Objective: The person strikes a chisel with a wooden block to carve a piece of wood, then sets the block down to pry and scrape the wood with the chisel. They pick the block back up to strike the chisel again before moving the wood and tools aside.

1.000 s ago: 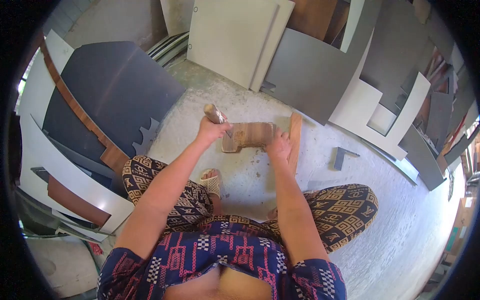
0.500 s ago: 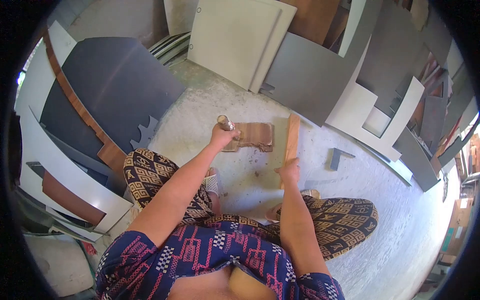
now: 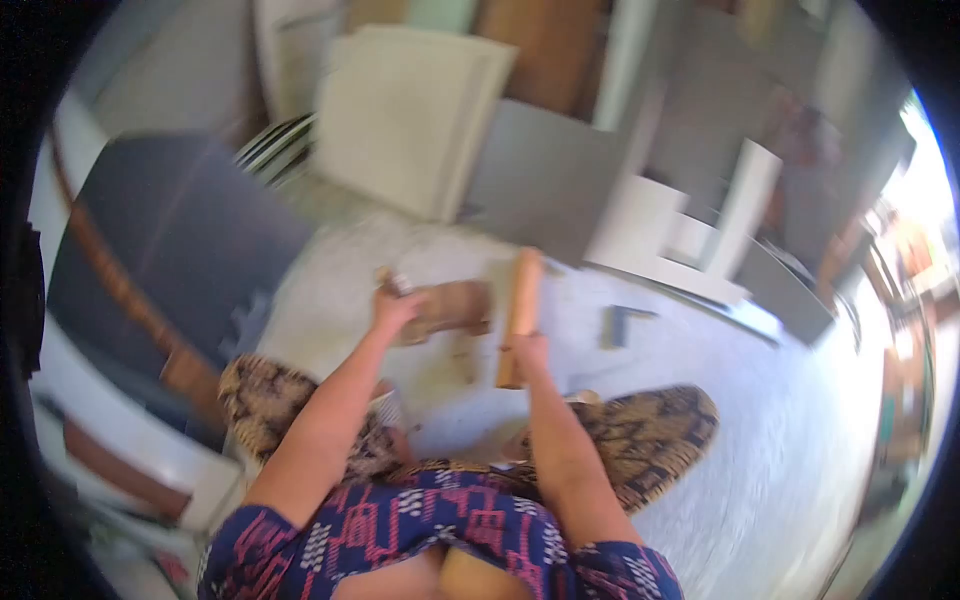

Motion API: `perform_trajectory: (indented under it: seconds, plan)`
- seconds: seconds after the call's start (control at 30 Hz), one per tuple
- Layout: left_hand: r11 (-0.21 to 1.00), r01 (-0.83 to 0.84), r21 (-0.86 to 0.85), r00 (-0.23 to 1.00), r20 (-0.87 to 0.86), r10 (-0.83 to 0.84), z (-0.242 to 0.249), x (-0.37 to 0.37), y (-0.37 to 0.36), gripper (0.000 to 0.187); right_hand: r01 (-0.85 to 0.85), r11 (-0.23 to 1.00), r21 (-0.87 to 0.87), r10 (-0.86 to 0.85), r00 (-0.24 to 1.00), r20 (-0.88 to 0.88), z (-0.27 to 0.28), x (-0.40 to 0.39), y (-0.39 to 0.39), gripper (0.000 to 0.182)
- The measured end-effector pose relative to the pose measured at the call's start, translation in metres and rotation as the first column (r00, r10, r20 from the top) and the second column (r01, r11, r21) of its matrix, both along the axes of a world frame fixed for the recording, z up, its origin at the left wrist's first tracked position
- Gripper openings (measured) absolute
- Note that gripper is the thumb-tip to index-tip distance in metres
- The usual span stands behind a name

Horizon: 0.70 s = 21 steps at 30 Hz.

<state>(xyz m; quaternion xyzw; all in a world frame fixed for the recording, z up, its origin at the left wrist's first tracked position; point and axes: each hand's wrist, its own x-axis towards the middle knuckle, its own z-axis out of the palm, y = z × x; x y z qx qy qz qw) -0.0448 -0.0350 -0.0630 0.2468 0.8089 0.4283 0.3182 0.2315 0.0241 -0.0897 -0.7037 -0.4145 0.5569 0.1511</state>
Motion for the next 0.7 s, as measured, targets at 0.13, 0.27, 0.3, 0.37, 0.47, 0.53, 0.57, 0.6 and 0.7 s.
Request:
perform_trajectory:
  seconds: [0.13,0.27,0.3,0.37,0.47,0.53,0.57,0.6,0.7]
  plan:
    - [0.989,0.012,0.150,0.967,0.249,-0.050,-0.005,0.001,0.006,0.029,-0.195,0.956,0.219,0.193,0.981,0.032,0.080,-0.010,0.007,0.056]
    - [0.987,0.093,0.129,0.952,0.278,-0.126,0.012,0.001,0.009,0.018,-0.244,0.790,0.562,0.362,0.926,-0.106,0.160,-0.048,0.009,0.055]
    - [0.990,0.097,0.104,0.966,0.231,-0.119,0.007,0.002,0.010,0.020,-0.248,0.721,0.647,0.434,0.890,-0.143,0.185,-0.051,0.003,0.054]
    - [0.993,0.083,0.085,0.987,0.132,-0.094,-0.020,0.005,0.012,0.024,-0.323,0.606,0.727,0.485,0.875,-0.016,0.231,-0.046,-0.022,0.052]
    - [0.959,0.159,0.234,0.955,0.211,-0.210,-0.026,0.008,0.010,0.030,-0.542,0.477,0.692,0.552,0.797,0.244,0.230,-0.036,-0.036,0.051]
    - [0.905,0.089,0.416,0.884,0.385,-0.264,-0.023,0.009,0.011,0.030,-0.706,0.477,0.523,0.618,0.693,0.372,0.205,-0.030,-0.036,0.051]
    - [0.874,0.170,0.455,0.890,0.309,-0.334,-0.024,0.010,0.009,0.030,-0.774,0.468,0.426,0.656,0.627,0.420,0.191,-0.027,-0.036,0.052]
    - [0.836,0.256,0.486,0.888,0.223,-0.402,-0.019,0.010,0.006,0.030,-0.732,0.488,0.476,0.630,0.672,0.389,0.194,-0.023,-0.040,0.054]
    - [0.929,0.252,0.270,0.939,0.165,-0.303,0.001,0.023,0.005,0.031,-0.615,0.573,0.542,0.584,0.770,0.257,0.211,-0.027,-0.044,0.052]
